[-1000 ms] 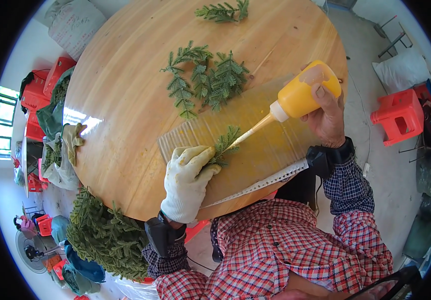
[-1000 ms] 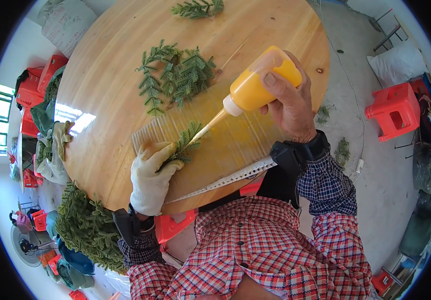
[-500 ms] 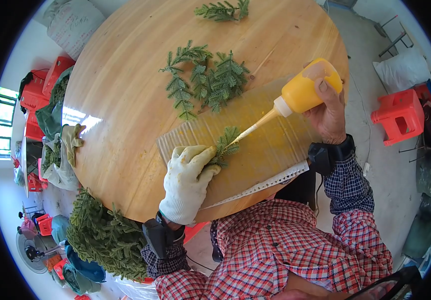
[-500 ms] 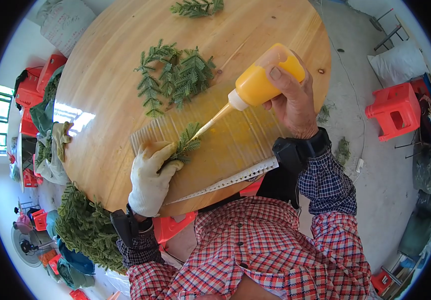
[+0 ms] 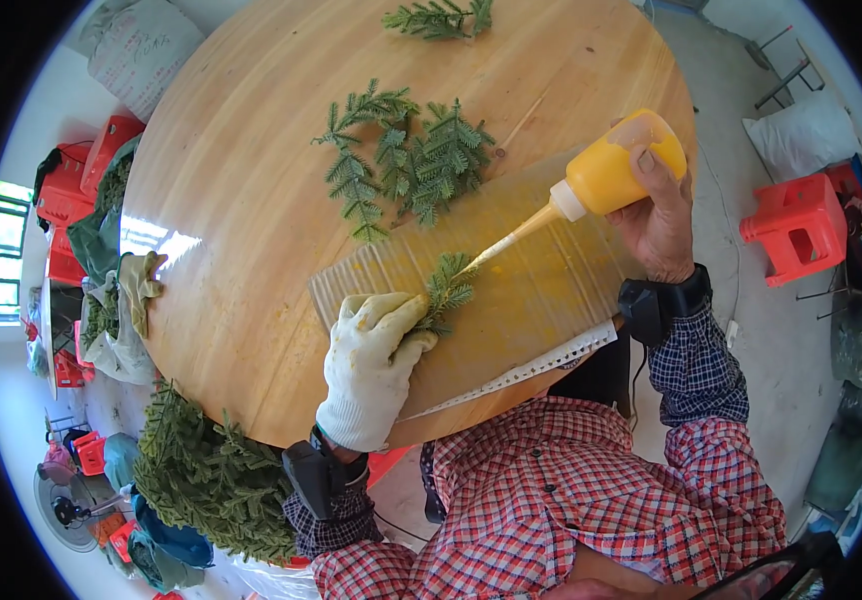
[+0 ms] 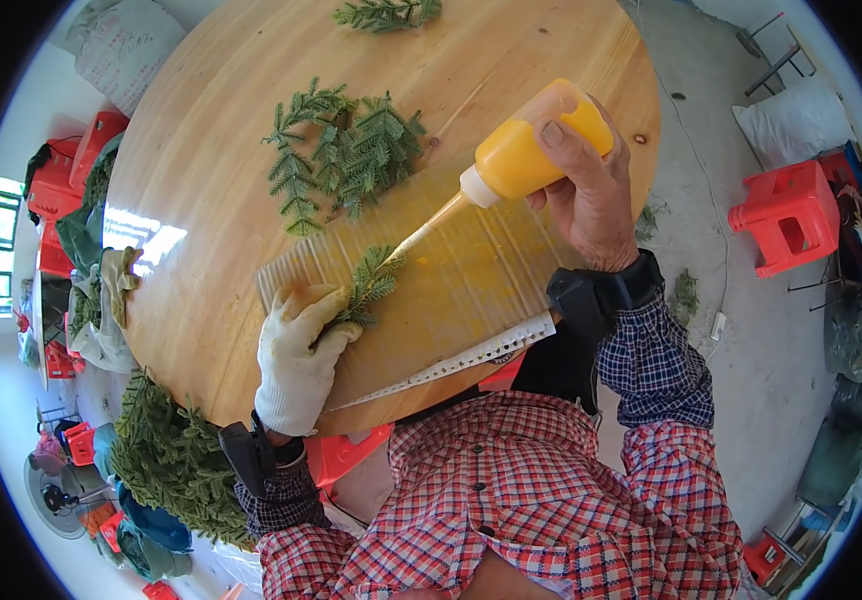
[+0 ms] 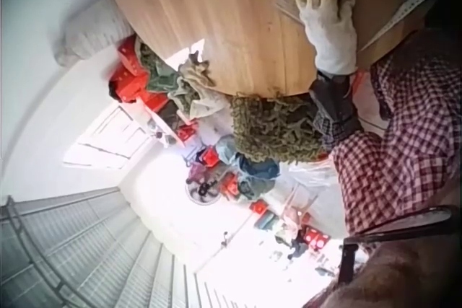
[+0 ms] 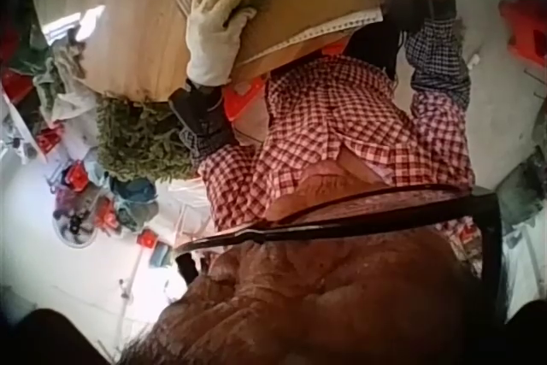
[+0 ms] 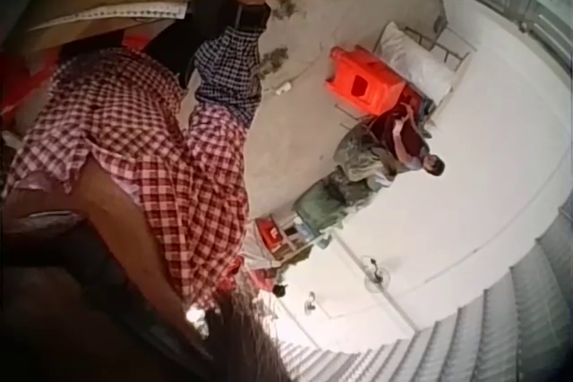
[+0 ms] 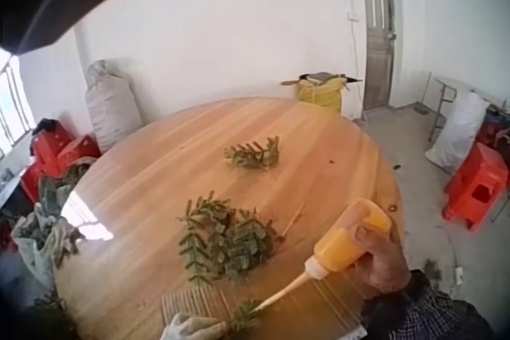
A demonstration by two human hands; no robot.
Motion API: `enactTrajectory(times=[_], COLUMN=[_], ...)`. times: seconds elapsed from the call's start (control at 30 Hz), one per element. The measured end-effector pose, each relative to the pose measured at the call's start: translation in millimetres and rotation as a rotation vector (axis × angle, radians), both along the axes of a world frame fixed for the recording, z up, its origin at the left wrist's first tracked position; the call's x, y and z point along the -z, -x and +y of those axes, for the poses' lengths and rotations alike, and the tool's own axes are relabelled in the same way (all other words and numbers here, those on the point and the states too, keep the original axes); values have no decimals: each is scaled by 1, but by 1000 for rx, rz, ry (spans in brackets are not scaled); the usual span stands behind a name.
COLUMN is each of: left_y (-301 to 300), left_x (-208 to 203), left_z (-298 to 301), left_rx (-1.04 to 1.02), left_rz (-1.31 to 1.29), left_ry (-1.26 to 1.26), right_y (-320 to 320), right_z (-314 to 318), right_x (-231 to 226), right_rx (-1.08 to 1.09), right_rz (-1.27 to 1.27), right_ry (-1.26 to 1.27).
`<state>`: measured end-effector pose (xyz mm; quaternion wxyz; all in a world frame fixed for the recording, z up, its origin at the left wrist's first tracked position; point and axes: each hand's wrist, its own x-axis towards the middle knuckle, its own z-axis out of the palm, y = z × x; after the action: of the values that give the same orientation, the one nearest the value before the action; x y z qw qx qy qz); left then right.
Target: The person picks up a green branch, places it on a piece of cardboard, and applies glue from a bottle along the stem. They repeat this process for several branches, handling them one at a time and setting them aside on the table.
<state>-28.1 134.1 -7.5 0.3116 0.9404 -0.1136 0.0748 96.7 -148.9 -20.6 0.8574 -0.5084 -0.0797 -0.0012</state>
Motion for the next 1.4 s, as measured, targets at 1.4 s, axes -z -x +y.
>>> enactTrajectory(times=[1.4], left_y=[84], left_x=[-83], left_z=[126], left_rx=[-858], left_rz=[-629], left_ry=[-452], right_y=[-15], right_z=[-15], right_x=[18], right_rx=[42], right_rz=[35], right_ry=[-102])
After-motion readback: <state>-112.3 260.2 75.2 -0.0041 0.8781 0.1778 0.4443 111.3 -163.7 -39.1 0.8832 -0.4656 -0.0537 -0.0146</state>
